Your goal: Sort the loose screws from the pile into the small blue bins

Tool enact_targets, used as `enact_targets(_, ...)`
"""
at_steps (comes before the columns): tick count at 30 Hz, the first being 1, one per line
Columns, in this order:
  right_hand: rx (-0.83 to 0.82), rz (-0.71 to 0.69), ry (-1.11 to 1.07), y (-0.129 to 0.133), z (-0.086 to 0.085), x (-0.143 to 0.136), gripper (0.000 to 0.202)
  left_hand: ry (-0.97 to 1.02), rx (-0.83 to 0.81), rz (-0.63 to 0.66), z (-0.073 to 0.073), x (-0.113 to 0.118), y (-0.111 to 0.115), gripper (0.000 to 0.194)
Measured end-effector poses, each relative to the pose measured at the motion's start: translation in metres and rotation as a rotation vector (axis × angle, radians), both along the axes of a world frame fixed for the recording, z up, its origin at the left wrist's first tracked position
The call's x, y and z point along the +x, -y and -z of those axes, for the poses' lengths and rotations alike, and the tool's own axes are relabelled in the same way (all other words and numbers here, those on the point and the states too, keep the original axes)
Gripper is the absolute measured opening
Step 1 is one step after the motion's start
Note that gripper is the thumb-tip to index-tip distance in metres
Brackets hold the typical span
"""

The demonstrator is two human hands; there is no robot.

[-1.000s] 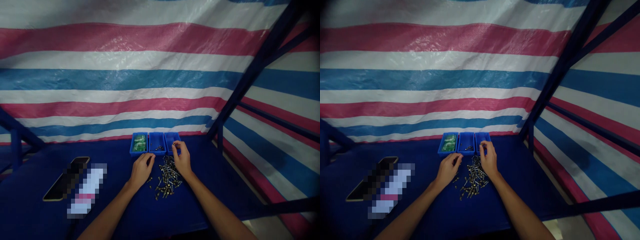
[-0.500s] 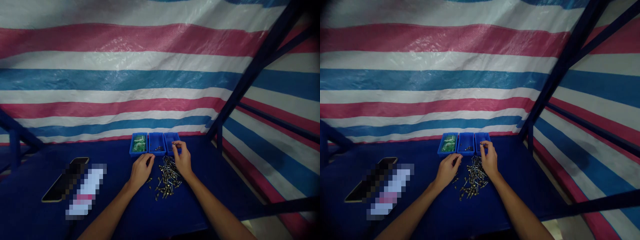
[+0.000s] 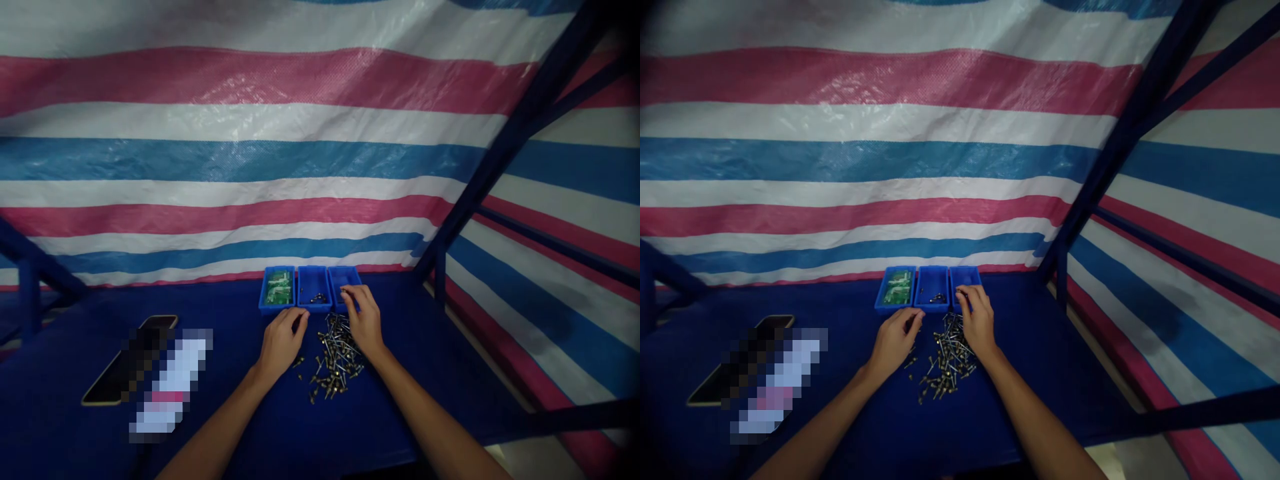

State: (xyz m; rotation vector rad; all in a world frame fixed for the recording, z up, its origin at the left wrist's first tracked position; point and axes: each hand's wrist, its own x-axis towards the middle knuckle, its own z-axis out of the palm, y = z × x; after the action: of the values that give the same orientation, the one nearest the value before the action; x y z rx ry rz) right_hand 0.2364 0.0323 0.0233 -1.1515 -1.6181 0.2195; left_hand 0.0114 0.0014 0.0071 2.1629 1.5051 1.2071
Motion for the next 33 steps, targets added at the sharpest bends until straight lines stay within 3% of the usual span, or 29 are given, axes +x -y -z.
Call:
enact_targets(12, 0.059, -0.049, 0.268, -0.008, 0.016, -0.002, 0.02, -0.016, -0.001, -0.016, -0.002, 0.001, 0.0, 0.026)
enact_targets(19, 0.041, -0.036, 0.406, -0.007, 0.018, -0.001, 0.03, -0.038, -0.011, -0.035, -0.001, 0.0, -0.002, 0.026)
enact_targets(25, 0.027, 0.003, 0.323, -0.002, 0.01, 0.001, 0.034, -0.105, -0.046, -0.127, -0.007, -0.012, -0.001, 0.027)
enact_targets(33, 0.015, 0.034, 0.238, 0.0, 0.005, 0.0, 0.028, -0.43, -0.21, -0.143, -0.017, -0.015, 0.004, 0.022)
